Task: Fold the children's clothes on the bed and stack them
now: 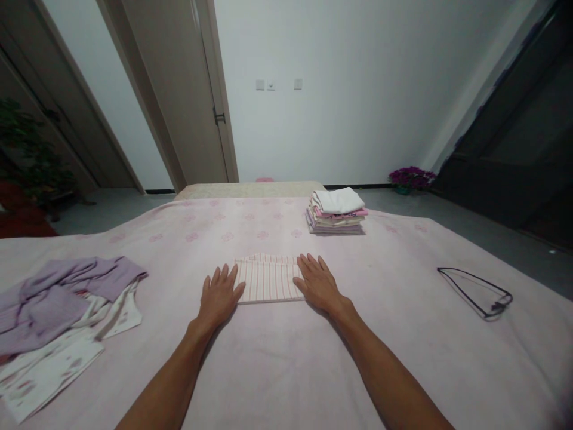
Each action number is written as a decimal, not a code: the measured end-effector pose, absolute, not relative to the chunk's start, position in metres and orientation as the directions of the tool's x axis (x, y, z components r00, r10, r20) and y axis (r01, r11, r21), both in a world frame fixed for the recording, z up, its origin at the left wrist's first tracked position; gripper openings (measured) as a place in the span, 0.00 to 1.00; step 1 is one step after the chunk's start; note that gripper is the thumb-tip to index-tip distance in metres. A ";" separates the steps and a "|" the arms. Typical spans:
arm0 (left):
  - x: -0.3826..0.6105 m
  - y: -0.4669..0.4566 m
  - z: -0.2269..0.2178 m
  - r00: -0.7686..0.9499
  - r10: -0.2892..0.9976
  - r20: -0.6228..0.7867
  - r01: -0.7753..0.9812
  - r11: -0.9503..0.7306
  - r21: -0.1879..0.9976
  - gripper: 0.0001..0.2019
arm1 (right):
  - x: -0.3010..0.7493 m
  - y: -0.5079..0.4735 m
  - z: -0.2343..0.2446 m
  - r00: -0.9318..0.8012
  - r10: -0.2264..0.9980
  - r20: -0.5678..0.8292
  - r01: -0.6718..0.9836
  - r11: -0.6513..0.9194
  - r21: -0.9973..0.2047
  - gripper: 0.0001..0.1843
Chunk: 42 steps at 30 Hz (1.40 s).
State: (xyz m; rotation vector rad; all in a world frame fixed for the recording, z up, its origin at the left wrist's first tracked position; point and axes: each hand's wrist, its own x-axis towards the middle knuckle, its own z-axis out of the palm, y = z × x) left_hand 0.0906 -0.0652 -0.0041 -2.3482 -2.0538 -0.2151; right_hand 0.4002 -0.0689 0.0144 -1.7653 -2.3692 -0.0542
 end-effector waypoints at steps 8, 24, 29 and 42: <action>0.119 -0.049 0.005 0.311 0.872 0.378 0.905 -0.393 0.164 0.21 | 0.365 -0.068 0.041 -0.275 0.937 0.214 0.941 0.308 -0.138 0.29; 0.142 -0.019 -0.005 0.417 0.883 0.217 0.897 -0.438 0.057 0.29 | 0.353 -0.038 0.009 -0.246 0.960 0.134 0.954 0.264 -0.139 0.34; 0.114 -0.035 -0.004 0.209 0.939 0.274 0.968 -0.238 0.077 0.27 | 0.361 -0.039 0.012 -0.199 0.970 0.142 0.969 0.216 -0.121 0.33; 0.077 -0.036 0.009 -0.104 0.993 -0.047 0.700 0.107 0.707 0.25 | 0.328 -0.054 0.012 -0.249 0.954 0.169 0.946 0.277 -0.170 0.32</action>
